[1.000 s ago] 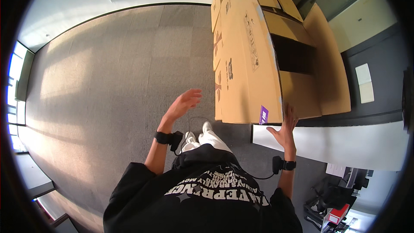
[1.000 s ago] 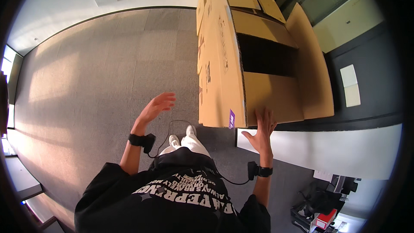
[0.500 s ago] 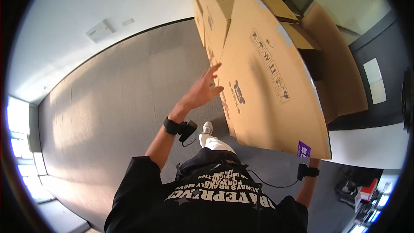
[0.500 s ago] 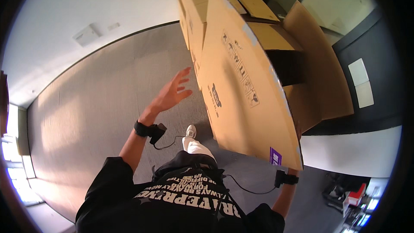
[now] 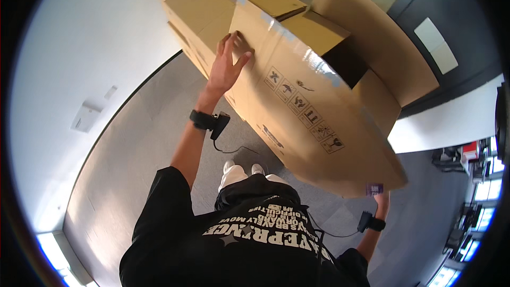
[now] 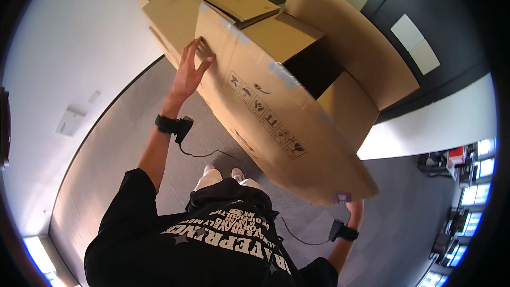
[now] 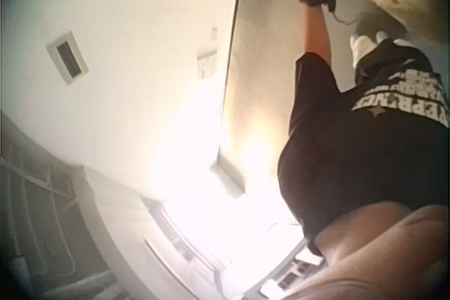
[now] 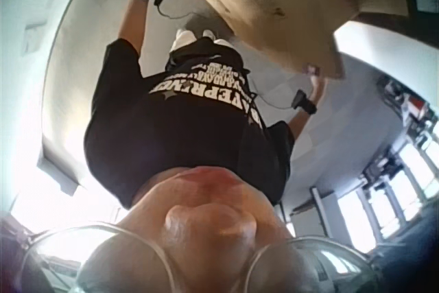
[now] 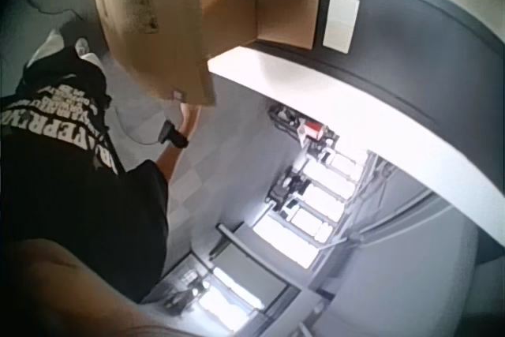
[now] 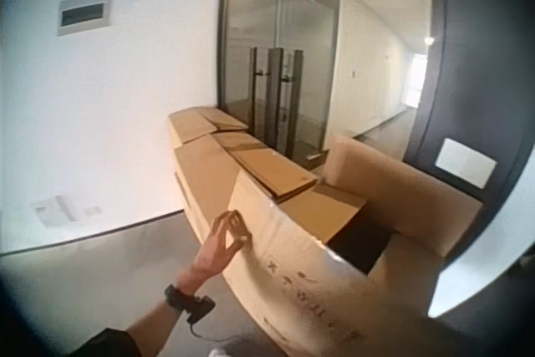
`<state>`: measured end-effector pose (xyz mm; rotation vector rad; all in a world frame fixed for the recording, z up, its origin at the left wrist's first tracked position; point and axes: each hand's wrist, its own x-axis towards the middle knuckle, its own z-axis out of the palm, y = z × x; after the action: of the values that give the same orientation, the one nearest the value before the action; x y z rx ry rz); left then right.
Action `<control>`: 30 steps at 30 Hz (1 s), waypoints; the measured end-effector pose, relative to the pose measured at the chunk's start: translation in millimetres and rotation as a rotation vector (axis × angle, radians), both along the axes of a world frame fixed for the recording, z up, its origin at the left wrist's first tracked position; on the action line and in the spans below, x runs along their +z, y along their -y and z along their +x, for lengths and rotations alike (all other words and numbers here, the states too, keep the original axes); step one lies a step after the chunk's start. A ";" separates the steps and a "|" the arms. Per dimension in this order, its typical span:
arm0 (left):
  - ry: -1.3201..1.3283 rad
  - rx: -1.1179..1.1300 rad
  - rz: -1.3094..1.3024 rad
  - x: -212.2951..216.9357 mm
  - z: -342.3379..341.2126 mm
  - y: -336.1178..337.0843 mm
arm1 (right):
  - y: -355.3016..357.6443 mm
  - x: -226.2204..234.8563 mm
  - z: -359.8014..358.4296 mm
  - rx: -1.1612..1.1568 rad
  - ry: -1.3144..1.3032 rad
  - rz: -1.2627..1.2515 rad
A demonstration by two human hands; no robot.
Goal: The person picks up a flat cardboard box from a hallway floor, unfolds it by hand into a box shape, and places it on top of a stack of boxes.
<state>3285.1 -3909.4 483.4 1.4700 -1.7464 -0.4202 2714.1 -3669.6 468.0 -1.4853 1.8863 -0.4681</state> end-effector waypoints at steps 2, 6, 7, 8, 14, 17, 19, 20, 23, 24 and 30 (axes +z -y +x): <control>0.045 -0.043 -0.024 -5.2 -12.1 -0.3 | -63.6 -49.0 -24.0 -0.142 -0.159 0.064; 0.188 -0.017 0.018 -15.2 -9.4 -0.9 | -89.3 -48.9 49.1 -0.449 0.889 -0.442; 0.348 -0.054 0.007 -20.0 -4.8 1.1 | -78.0 -36.3 76.5 -0.479 0.712 -0.359; 0.508 -0.089 -0.007 -25.3 -0.4 2.6 | -65.1 -28.3 100.6 -0.505 0.538 -0.270; 0.475 -0.340 -0.098 -50.2 28.2 14.7 | -12.5 -40.7 156.7 -0.497 -0.721 -0.166; 0.240 -0.506 -0.015 -52.0 74.1 -10.4 | -13.3 -30.2 175.8 -0.528 -0.785 -0.317; 0.049 -0.427 0.394 -55.8 110.5 -15.7 | -1.0 -11.9 194.0 -0.868 -0.531 -0.152; -0.016 -0.389 0.531 -59.1 122.4 -17.8 | -1.0 -14.5 191.3 -0.865 -0.541 -0.137; -0.577 -0.237 1.008 -67.0 145.3 -22.3 | -8.6 -23.2 177.1 -0.843 -0.570 -0.197; -0.587 -0.234 1.003 -69.4 143.9 -19.7 | -8.6 -25.0 173.7 -0.835 -0.574 -0.204; -1.158 -0.100 0.944 -91.2 112.5 -6.1 | -16.2 -29.0 168.4 -0.816 -0.559 -0.284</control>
<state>3397.6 -3903.3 392.2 1.2097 -0.6347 -1.8771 2882.5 -3653.4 439.0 -0.9972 2.9785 -0.7618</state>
